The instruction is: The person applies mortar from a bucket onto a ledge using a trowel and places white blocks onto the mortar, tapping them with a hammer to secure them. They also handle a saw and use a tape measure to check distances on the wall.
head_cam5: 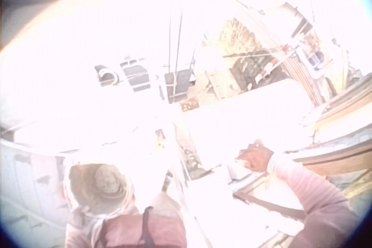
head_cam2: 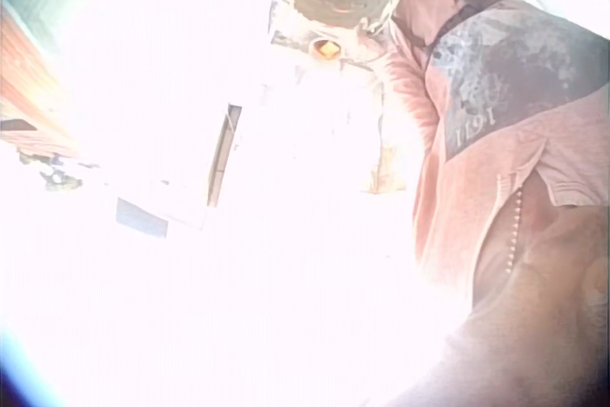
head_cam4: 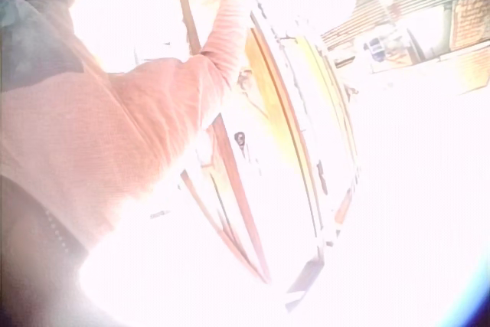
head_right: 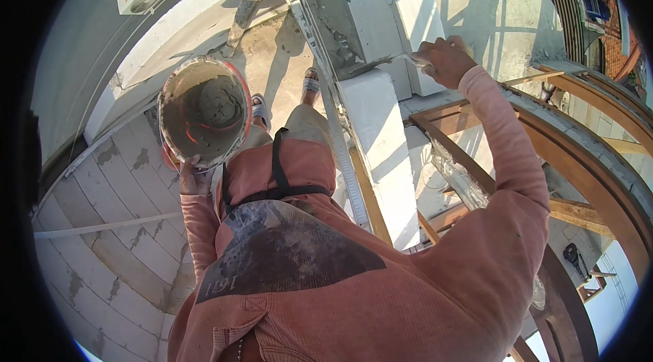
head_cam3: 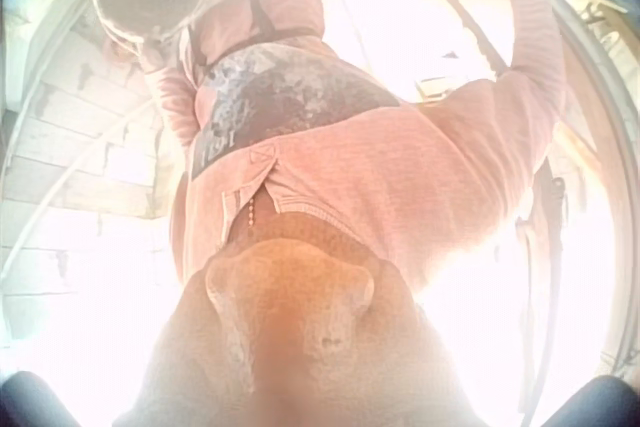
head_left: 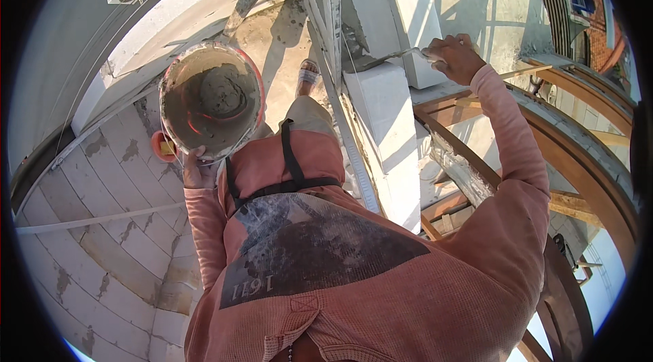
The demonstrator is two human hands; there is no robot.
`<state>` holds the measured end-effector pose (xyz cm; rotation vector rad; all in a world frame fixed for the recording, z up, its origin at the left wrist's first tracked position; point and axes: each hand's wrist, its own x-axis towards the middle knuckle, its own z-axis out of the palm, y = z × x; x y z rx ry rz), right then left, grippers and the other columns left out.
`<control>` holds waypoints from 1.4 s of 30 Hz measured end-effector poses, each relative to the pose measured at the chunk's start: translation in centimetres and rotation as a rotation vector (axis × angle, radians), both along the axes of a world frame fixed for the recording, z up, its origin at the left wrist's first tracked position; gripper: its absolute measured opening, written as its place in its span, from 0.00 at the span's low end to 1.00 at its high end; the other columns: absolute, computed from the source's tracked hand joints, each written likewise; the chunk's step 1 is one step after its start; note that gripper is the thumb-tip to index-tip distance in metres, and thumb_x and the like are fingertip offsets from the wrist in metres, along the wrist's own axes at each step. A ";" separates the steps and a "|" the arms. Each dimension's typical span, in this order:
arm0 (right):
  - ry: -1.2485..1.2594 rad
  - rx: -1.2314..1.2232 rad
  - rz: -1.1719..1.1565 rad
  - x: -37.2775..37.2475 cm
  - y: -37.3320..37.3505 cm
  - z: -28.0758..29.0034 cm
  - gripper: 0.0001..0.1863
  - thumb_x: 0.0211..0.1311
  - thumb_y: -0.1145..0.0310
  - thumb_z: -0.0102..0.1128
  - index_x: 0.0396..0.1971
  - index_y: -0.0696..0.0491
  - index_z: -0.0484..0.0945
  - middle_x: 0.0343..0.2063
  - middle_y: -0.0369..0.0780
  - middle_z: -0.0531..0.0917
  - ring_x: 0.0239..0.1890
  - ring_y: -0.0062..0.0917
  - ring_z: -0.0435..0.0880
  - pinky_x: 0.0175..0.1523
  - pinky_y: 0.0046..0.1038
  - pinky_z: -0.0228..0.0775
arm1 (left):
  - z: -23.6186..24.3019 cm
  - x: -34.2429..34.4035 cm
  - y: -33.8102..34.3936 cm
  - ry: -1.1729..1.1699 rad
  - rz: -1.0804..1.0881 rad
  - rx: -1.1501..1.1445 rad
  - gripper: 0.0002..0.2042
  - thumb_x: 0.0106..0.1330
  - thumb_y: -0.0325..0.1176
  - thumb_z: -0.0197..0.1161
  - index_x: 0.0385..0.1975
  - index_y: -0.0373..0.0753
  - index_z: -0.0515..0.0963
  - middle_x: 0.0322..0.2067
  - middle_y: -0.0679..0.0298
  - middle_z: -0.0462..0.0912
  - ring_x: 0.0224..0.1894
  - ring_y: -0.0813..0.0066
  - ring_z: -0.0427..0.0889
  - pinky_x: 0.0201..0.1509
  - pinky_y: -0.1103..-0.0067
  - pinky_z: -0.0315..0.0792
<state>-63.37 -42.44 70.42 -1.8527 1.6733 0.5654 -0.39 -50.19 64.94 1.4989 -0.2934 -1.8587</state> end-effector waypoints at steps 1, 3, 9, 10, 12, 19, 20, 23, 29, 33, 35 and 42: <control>0.034 -0.030 0.001 0.4 0.3 1.2 0.18 0.64 0.66 0.61 0.55 0.40 0.80 0.49 0.32 0.79 0.54 0.30 0.76 0.64 0.44 0.53 | -0.1 -0.1 -0.2 0.019 -0.019 -0.018 0.17 0.64 0.25 0.60 0.53 0.44 0.72 0.39 0.69 0.77 0.40 0.73 0.80 0.54 0.57 0.83; 0.071 -0.086 0.007 1.3 0.9 3.8 0.18 0.64 0.66 0.61 0.54 0.41 0.80 0.49 0.32 0.79 0.54 0.30 0.76 0.64 0.44 0.54 | -0.7 0.3 -0.7 -0.001 -0.004 0.031 0.17 0.63 0.25 0.60 0.52 0.43 0.73 0.40 0.67 0.78 0.42 0.71 0.81 0.53 0.57 0.83; 0.324 -0.262 0.094 7.6 3.9 9.9 0.19 0.58 0.71 0.60 0.51 0.46 0.79 0.43 0.32 0.78 0.46 0.28 0.76 0.50 0.36 0.69 | -4.6 3.4 -1.8 0.148 -0.004 0.022 0.14 0.62 0.24 0.60 0.48 0.40 0.75 0.42 0.62 0.82 0.43 0.65 0.85 0.52 0.58 0.84; 0.351 -0.235 0.078 9.0 4.6 10.5 0.19 0.58 0.71 0.60 0.51 0.46 0.79 0.43 0.32 0.78 0.46 0.28 0.76 0.50 0.36 0.69 | -5.1 3.7 -2.1 0.108 0.000 0.053 0.15 0.62 0.23 0.60 0.49 0.38 0.74 0.42 0.61 0.82 0.43 0.64 0.85 0.54 0.58 0.83; 0.428 -0.329 0.078 11.5 6.2 11.7 0.19 0.57 0.71 0.59 0.51 0.48 0.78 0.43 0.32 0.77 0.46 0.28 0.75 0.50 0.35 0.68 | -5.7 3.8 -2.8 0.154 -0.025 0.044 0.13 0.62 0.24 0.60 0.47 0.38 0.75 0.40 0.62 0.82 0.41 0.65 0.85 0.51 0.59 0.85; 0.543 -0.319 0.000 16.4 8.3 15.9 0.19 0.59 0.70 0.57 0.51 0.49 0.77 0.45 0.32 0.75 0.49 0.28 0.74 0.51 0.34 0.66 | -5.9 4.4 -6.1 0.106 -0.107 0.050 0.09 0.63 0.24 0.60 0.42 0.40 0.75 0.36 0.65 0.80 0.31 0.77 0.80 0.51 0.59 0.85; 0.568 -0.316 -0.018 16.6 8.4 16.8 0.18 0.59 0.69 0.58 0.51 0.49 0.77 0.44 0.33 0.75 0.49 0.28 0.74 0.50 0.35 0.67 | -6.1 4.6 -6.5 0.099 -0.117 0.057 0.09 0.63 0.24 0.60 0.42 0.40 0.75 0.36 0.65 0.80 0.31 0.77 0.80 0.51 0.59 0.85; 0.550 -0.304 -0.134 16.3 8.6 18.8 0.17 0.59 0.69 0.59 0.49 0.50 0.79 0.41 0.35 0.76 0.46 0.30 0.76 0.47 0.36 0.69 | -6.8 5.4 -7.3 0.055 -0.133 0.058 0.08 0.63 0.23 0.60 0.41 0.41 0.75 0.34 0.67 0.80 0.29 0.78 0.79 0.48 0.60 0.86; -0.318 0.037 -1.118 12.5 5.6 16.5 0.17 0.64 0.59 0.63 0.41 0.58 0.80 0.28 0.39 0.82 0.30 0.26 0.82 0.35 0.28 0.74 | -7.2 5.3 -7.5 0.075 -0.093 0.067 0.13 0.58 0.23 0.63 0.43 0.41 0.75 0.33 0.64 0.78 0.30 0.71 0.80 0.45 0.60 0.88; -0.513 0.332 -1.383 10.9 2.8 12.2 0.17 0.67 0.58 0.59 0.42 0.58 0.79 0.27 0.38 0.80 0.23 0.23 0.79 0.26 0.26 0.72 | -6.8 4.8 -7.4 0.011 -0.102 0.056 0.08 0.62 0.25 0.61 0.40 0.42 0.74 0.30 0.67 0.79 0.26 0.76 0.79 0.42 0.62 0.88; -0.584 0.489 -1.491 10.7 2.5 12.0 0.18 0.67 0.57 0.59 0.45 0.57 0.78 0.26 0.40 0.79 0.17 0.23 0.75 0.19 0.25 0.67 | -6.7 4.7 -7.4 0.021 -0.113 0.057 0.09 0.62 0.25 0.62 0.40 0.42 0.74 0.30 0.66 0.79 0.26 0.76 0.80 0.41 0.63 0.88; -0.150 0.559 -1.172 11.1 2.1 21.7 0.20 0.64 0.53 0.64 0.36 0.58 0.82 0.25 0.39 0.80 0.21 0.22 0.77 0.25 0.27 0.70 | -5.8 3.0 -8.0 -0.093 -0.212 -0.054 0.14 0.59 0.27 0.63 0.46 0.45 0.76 0.29 0.67 0.79 0.25 0.77 0.80 0.33 0.71 0.86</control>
